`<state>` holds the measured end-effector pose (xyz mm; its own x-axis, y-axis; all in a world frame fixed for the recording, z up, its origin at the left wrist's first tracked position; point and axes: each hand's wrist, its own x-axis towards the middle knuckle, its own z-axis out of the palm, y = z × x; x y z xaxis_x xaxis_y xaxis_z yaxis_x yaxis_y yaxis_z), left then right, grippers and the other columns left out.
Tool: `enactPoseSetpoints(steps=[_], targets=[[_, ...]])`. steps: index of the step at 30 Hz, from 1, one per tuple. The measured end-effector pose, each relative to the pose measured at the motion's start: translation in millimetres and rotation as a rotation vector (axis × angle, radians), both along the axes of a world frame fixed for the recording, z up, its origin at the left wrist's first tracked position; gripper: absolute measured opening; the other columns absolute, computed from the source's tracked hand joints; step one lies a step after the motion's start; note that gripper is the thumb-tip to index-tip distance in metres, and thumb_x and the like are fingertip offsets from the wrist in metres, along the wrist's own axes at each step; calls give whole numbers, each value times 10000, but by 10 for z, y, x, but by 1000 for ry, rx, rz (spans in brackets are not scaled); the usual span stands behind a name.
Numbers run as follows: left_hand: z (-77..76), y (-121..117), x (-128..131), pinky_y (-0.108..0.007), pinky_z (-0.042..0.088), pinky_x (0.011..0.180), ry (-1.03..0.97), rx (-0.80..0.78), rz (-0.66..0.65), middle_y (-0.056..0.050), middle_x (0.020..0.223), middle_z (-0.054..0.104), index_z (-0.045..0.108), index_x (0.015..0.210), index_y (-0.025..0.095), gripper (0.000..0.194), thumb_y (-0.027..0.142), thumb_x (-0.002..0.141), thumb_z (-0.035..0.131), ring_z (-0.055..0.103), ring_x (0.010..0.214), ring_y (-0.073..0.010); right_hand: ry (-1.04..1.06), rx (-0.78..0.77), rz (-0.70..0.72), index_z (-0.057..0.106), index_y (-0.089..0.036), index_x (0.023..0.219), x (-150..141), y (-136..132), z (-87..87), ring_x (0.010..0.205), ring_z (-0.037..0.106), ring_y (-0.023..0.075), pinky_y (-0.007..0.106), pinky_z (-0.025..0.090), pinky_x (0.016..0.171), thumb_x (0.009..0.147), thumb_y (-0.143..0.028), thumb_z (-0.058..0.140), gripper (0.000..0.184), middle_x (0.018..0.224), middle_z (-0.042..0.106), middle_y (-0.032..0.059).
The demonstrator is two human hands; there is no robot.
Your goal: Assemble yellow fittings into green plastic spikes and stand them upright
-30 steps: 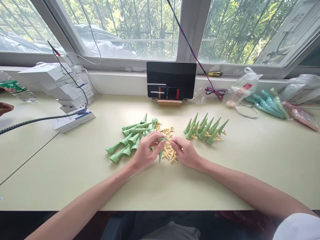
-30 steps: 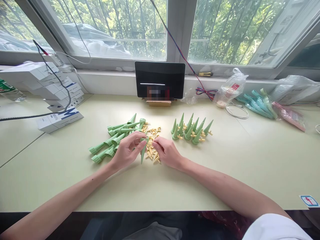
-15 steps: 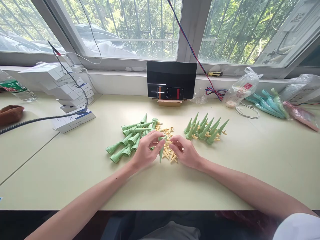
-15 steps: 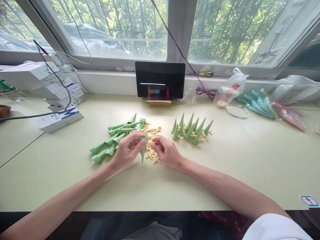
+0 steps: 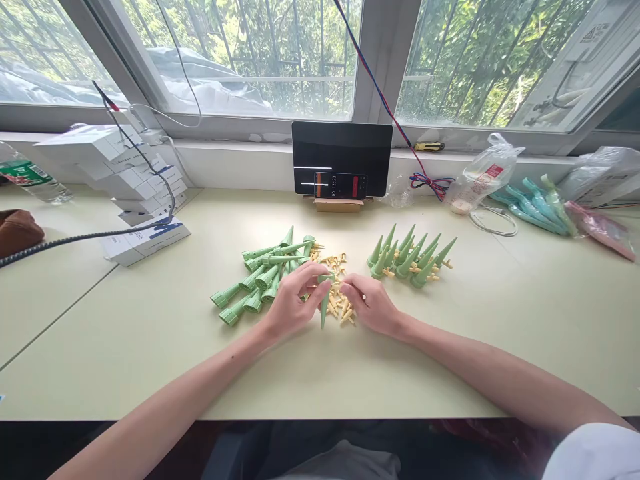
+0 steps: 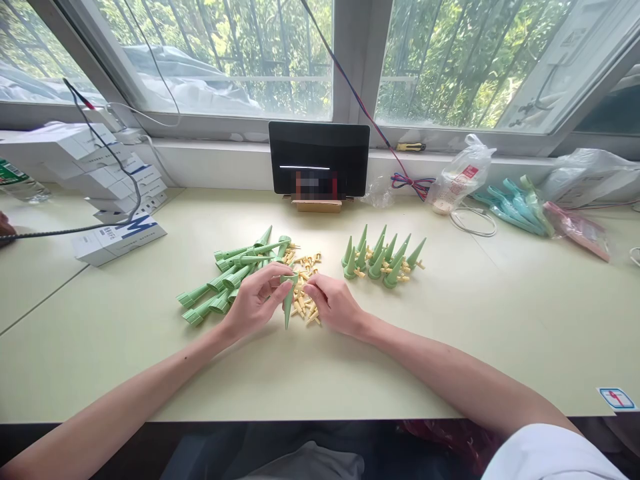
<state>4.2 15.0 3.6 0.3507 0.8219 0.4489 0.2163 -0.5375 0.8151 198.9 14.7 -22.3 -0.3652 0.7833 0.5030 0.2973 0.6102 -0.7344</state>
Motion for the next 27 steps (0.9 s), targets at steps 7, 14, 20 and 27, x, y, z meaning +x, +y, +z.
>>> enactPoseSetpoints(steps=[7,14,20,27], targets=[[26,-15,23,-192,510,457,-38,-21,-36,-28,923,553,616,1022,191,148,306,944,567,536,560,-64,-1,-29,13,467,-201,694,8,-4,-6,529,400,113,251,346,536,1041,-395,325,423,601,442,-25],[-6,15,2,-186,456,454,-64,-94,21,12,805,529,604,1044,196,165,324,944,576,526,516,-55,70,-44,-4,530,-186,997,-13,-25,16,481,380,85,230,341,484,982,-367,499,184,652,478,-49],[-7,9,-7,-217,534,535,-61,-117,-7,-31,927,540,581,1078,187,199,317,928,596,568,627,-83,101,-4,-16,528,-192,955,-25,-9,-11,503,427,80,223,358,491,968,-270,517,80,706,512,-30],[13,-4,13,-208,528,566,85,22,21,-42,1002,563,560,1109,189,304,265,845,690,530,657,-73,79,27,-18,524,-195,885,-13,-9,-16,549,421,99,230,362,516,968,-253,499,104,702,497,-21]])
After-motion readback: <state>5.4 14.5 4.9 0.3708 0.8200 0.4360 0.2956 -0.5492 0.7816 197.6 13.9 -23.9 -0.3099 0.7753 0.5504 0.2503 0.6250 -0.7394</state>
